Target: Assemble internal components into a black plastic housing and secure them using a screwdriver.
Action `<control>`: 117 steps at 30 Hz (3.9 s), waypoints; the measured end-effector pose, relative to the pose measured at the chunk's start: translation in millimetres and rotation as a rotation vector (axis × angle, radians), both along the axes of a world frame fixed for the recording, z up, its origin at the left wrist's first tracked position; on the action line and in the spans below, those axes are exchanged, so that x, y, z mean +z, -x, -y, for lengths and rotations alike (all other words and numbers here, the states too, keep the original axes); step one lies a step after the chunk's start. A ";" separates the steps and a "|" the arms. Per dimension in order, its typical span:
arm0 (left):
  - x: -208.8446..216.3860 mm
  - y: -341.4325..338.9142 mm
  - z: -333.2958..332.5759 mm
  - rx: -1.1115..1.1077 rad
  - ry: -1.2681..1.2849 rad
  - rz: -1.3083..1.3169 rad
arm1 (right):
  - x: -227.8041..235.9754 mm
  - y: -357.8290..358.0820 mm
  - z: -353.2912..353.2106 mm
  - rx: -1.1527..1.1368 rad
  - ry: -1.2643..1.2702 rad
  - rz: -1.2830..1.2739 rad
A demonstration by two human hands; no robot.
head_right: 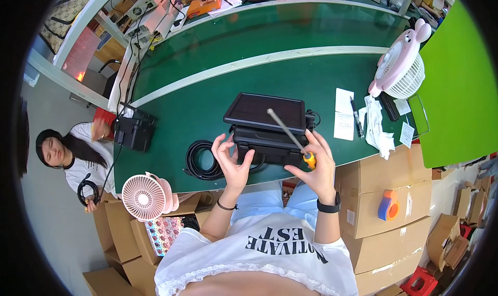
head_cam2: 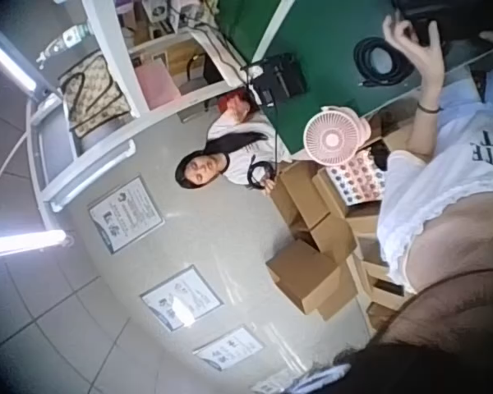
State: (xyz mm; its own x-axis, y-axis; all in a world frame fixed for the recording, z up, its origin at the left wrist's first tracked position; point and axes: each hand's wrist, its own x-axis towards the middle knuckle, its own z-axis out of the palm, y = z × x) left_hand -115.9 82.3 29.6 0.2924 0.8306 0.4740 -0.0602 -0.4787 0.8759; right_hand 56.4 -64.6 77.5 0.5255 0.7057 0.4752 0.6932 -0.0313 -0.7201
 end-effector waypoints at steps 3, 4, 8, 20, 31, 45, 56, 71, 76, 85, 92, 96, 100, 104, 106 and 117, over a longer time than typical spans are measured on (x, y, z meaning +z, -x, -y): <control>5.5 -4.3 -5.7 0.009 -0.028 -0.107 | -14.5 -1.7 -2.7 -0.014 0.000 0.038; 6.1 -4.7 -7.5 0.019 -0.077 -0.141 | -12.8 -1.7 -6.6 -0.008 -0.031 0.009; 17.1 2.6 -15.9 0.074 -0.303 -0.379 | -13.1 -7.5 -11.0 -0.015 -0.035 -0.106; 38.5 -4.8 -25.8 -0.063 -0.306 -0.252 | -10.2 -14.3 -12.0 0.010 -0.008 -0.218; 11.1 -26.4 -17.8 -0.067 -0.055 0.029 | -24.4 21.4 -21.0 -0.370 -0.180 0.031; 12.0 -23.0 -13.3 -0.055 -0.115 -0.031 | -0.3 13.9 -6.8 0.156 -0.398 -0.967; 16.7 -22.0 -17.5 -0.040 -0.188 -0.043 | 7.2 7.4 -7.2 -0.060 -0.126 -0.011; 15.7 -21.8 -30.7 -0.086 -0.565 -0.287 | 21.6 27.5 -12.6 -0.209 0.152 0.381; 10.3 -35.0 -49.0 -0.047 -0.539 -0.326 | 7.1 12.4 -31.5 -0.187 0.159 0.342; 34.2 -51.0 -71.0 -0.077 -0.355 -0.435 | 3.9 -19.7 -68.6 -0.134 0.155 0.302; 68.3 -48.9 -57.8 -0.050 -0.267 -0.532 | 22.0 -16.6 -73.6 -0.143 0.137 0.325; 70.1 -39.4 -46.7 -0.062 -0.283 -0.643 | 25.7 -12.5 -66.5 -0.173 0.167 0.322; 54.4 -38.4 -51.5 0.042 -0.481 -0.638 | 18.1 -9.0 -72.1 -0.204 0.022 0.378; 44.5 -36.8 -54.5 0.044 -0.543 -0.639 | 6.6 -5.7 -70.1 -0.286 -0.045 0.493; 39.6 -35.6 -55.1 0.054 -0.601 -0.626 | -6.5 -11.8 -72.0 -0.301 -0.107 0.504; 32.7 -25.7 -46.2 0.075 -0.681 -0.763 | -13.6 -14.8 -62.7 -0.262 -0.134 0.219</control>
